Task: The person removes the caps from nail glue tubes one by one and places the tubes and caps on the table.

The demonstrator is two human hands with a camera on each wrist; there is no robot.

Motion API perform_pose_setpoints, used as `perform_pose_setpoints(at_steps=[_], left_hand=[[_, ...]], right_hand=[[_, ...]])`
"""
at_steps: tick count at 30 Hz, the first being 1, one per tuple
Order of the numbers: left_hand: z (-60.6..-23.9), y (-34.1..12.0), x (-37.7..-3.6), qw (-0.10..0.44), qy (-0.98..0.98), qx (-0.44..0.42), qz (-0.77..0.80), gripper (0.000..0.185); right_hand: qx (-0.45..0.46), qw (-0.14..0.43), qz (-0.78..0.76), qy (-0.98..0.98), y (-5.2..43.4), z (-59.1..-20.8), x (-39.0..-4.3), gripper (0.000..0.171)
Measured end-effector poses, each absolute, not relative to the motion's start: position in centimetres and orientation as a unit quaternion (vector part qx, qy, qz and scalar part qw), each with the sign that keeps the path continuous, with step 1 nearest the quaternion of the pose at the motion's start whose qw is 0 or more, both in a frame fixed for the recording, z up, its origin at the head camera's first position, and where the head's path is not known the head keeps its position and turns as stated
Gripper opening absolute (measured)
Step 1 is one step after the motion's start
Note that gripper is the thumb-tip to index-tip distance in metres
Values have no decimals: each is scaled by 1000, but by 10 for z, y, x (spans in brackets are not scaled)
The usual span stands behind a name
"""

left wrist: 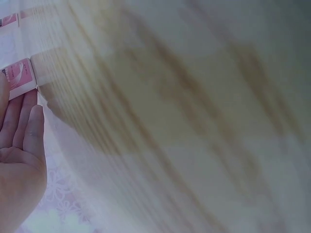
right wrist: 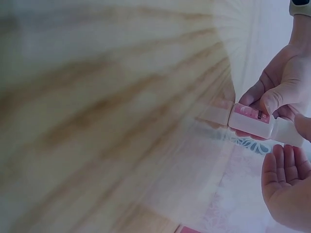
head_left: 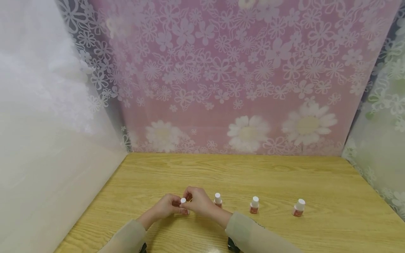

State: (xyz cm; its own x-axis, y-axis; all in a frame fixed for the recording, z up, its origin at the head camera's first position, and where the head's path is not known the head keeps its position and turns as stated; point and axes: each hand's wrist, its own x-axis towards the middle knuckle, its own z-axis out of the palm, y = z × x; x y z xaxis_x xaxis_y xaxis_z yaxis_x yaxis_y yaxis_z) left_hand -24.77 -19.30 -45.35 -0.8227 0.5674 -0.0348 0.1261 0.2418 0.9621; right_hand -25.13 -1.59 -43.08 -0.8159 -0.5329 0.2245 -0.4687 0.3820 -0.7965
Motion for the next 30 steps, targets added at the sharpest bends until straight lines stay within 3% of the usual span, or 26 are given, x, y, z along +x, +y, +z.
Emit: perform_pose_setpoints(at_steps=[13, 30], left_hand=[[-456, -194, -251, 194, 765, 218, 574, 16], [-455, -196, -254, 195, 759, 241, 573, 17]], right_hand=[[-313, 58, -460, 829, -17, -429, -251, 6], [-306, 34, -458, 834, -19, -428, -251, 14]])
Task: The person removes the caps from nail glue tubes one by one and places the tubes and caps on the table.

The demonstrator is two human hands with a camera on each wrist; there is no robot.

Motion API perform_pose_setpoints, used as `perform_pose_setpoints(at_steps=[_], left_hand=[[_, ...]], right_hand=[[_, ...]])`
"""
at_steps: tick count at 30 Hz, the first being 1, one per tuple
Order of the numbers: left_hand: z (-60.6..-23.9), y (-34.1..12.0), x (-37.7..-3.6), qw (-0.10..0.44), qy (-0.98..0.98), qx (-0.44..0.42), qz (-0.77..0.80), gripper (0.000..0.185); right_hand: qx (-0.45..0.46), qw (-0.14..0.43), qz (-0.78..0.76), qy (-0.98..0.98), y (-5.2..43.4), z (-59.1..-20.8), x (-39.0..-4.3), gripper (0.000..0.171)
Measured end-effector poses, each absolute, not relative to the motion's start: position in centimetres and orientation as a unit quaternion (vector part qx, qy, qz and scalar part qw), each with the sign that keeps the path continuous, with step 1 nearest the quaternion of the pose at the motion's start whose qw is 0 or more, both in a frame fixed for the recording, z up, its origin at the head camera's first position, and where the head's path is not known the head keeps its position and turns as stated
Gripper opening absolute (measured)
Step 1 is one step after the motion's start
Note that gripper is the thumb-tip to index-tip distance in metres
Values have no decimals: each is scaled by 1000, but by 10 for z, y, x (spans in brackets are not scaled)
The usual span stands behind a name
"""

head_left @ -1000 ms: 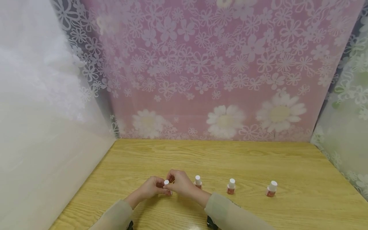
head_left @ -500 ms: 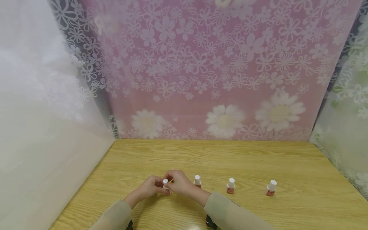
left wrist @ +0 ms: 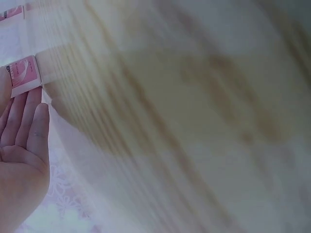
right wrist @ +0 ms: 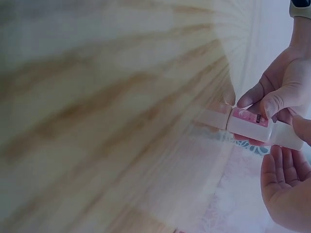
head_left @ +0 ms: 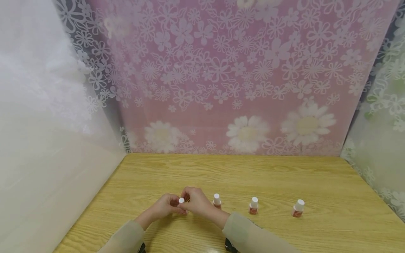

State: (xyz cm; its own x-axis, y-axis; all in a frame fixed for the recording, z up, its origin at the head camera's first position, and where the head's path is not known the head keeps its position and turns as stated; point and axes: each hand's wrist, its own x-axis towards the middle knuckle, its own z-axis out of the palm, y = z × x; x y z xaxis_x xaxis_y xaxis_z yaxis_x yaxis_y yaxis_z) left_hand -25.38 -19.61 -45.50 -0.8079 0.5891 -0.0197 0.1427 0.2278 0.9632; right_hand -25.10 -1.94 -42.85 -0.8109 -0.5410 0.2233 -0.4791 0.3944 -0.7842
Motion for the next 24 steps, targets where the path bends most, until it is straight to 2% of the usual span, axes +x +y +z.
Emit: perform_pose_setpoints(at_steps=[16, 24], left_hand=[[-458, -197, -255, 184, 766, 228, 573, 20], [-456, -196, -252, 185, 758, 222, 585, 17]], right_hand=[[-322, 51, -444, 835, -19, -424, -250, 8], [-307, 49, -451, 836, -19, -427, -250, 16]])
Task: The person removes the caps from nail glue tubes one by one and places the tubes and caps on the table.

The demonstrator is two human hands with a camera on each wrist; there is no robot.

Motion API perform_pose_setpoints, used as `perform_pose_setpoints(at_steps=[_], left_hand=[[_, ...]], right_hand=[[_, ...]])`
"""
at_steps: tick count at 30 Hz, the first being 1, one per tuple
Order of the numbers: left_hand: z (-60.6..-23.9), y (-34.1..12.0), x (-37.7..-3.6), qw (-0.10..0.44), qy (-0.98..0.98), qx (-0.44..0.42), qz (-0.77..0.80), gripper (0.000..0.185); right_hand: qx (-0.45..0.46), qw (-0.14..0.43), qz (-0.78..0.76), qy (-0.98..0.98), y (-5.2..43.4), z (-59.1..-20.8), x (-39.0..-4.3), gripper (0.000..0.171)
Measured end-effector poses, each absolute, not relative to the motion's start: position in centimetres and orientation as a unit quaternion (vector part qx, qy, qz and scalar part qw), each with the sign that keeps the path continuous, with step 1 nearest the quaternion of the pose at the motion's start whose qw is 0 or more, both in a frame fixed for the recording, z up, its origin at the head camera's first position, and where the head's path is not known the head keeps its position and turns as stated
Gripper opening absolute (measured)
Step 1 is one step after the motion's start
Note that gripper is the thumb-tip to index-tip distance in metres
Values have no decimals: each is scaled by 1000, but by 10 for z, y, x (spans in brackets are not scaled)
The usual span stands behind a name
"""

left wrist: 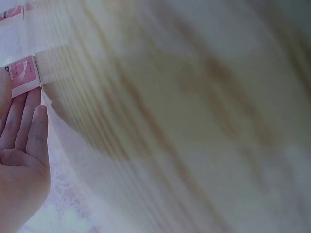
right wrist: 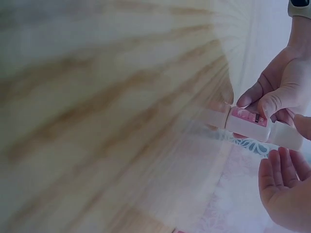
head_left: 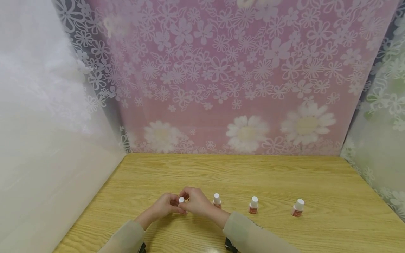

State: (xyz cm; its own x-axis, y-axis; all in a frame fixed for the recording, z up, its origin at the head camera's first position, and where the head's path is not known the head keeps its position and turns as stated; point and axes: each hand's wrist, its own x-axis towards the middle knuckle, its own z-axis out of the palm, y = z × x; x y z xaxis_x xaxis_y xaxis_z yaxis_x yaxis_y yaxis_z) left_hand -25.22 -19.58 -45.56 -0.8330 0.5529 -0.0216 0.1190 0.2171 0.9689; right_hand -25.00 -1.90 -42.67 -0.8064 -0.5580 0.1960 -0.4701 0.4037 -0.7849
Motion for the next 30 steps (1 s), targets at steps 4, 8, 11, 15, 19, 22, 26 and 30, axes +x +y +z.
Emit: perform_pose_setpoints(at_steps=[4, 8, 11, 15, 19, 22, 26, 30], left_hand=[[-456, -196, -252, 182, 763, 218, 581, 15], [-456, -195, -252, 184, 765, 215, 579, 16], [-455, -194, -252, 185, 767, 212, 577, 18], [-454, -193, -251, 186, 766, 211, 579, 18], [-455, -193, -251, 187, 762, 211, 583, 17], [-456, -194, -251, 182, 766, 207, 580, 16], [-456, -194, -251, 175, 773, 210, 572, 16], [-455, -194, -251, 174, 771, 222, 570, 17]], right_hand=[[-304, 41, -451, 838, -19, -430, -251, 17], [-306, 42, -459, 833, -19, -432, -252, 16], [-309, 41, -459, 832, -19, -433, -253, 15], [-318, 35, -452, 833, -18, -432, -253, 10], [-328, 33, -448, 831, -18, -430, -251, 6], [-332, 31, -443, 832, -19, -431, -251, 8], [-331, 32, -443, 833, -20, -432, -252, 11], [-318, 37, -447, 835, -19, -432, -252, 13]])
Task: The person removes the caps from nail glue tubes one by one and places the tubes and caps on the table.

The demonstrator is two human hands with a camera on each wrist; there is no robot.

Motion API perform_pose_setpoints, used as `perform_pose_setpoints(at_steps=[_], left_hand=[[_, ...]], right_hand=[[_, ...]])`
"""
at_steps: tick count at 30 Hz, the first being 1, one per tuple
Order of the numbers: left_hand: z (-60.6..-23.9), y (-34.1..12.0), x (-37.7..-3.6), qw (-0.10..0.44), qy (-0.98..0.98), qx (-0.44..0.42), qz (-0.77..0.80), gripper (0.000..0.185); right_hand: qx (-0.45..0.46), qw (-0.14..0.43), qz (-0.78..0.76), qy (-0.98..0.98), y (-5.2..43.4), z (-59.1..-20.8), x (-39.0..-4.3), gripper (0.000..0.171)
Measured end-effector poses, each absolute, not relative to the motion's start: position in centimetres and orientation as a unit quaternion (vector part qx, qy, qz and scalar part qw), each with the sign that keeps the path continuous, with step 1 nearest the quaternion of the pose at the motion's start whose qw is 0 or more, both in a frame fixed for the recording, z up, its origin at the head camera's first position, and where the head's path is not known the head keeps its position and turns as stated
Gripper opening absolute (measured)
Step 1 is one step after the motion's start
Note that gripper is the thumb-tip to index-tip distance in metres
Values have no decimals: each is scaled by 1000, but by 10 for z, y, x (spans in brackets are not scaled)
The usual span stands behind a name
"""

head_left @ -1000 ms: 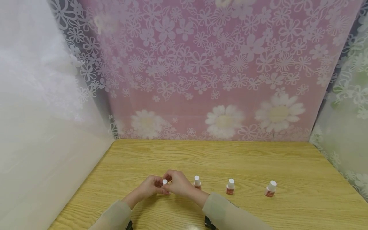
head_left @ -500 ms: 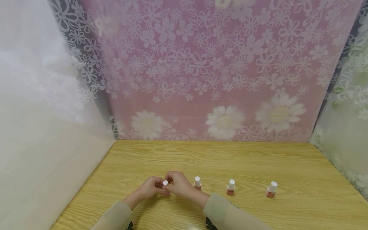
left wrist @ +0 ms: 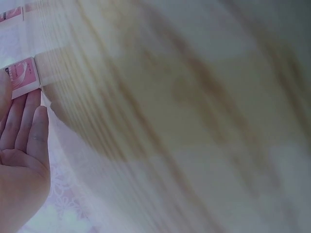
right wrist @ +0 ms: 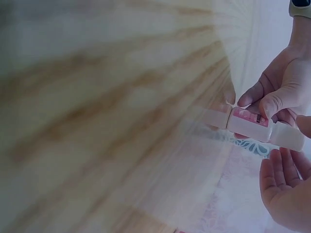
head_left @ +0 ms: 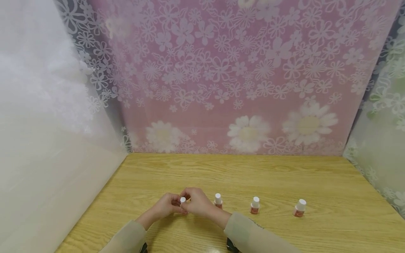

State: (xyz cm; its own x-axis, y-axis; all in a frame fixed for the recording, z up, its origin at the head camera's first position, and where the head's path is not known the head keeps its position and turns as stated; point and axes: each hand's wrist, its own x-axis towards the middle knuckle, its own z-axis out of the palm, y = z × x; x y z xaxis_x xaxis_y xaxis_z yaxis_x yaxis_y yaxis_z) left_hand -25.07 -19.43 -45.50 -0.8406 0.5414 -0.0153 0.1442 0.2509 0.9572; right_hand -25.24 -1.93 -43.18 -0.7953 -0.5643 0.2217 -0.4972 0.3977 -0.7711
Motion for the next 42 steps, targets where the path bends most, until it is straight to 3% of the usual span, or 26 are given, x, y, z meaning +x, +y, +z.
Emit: perform_pose_setpoints(at_steps=[9, 27, 42], left_hand=[[-455, -193, -250, 177, 769, 220, 574, 15], [-454, -193, -250, 179, 769, 205, 578, 16], [-456, -194, -251, 182, 765, 203, 584, 13]], right_hand=[[-309, 34, -455, 834, -18, -432, -252, 17], [-324, 28, -449, 832, -19, -431, -252, 8], [-302, 32, -458, 836, -18, -431, -251, 16]])
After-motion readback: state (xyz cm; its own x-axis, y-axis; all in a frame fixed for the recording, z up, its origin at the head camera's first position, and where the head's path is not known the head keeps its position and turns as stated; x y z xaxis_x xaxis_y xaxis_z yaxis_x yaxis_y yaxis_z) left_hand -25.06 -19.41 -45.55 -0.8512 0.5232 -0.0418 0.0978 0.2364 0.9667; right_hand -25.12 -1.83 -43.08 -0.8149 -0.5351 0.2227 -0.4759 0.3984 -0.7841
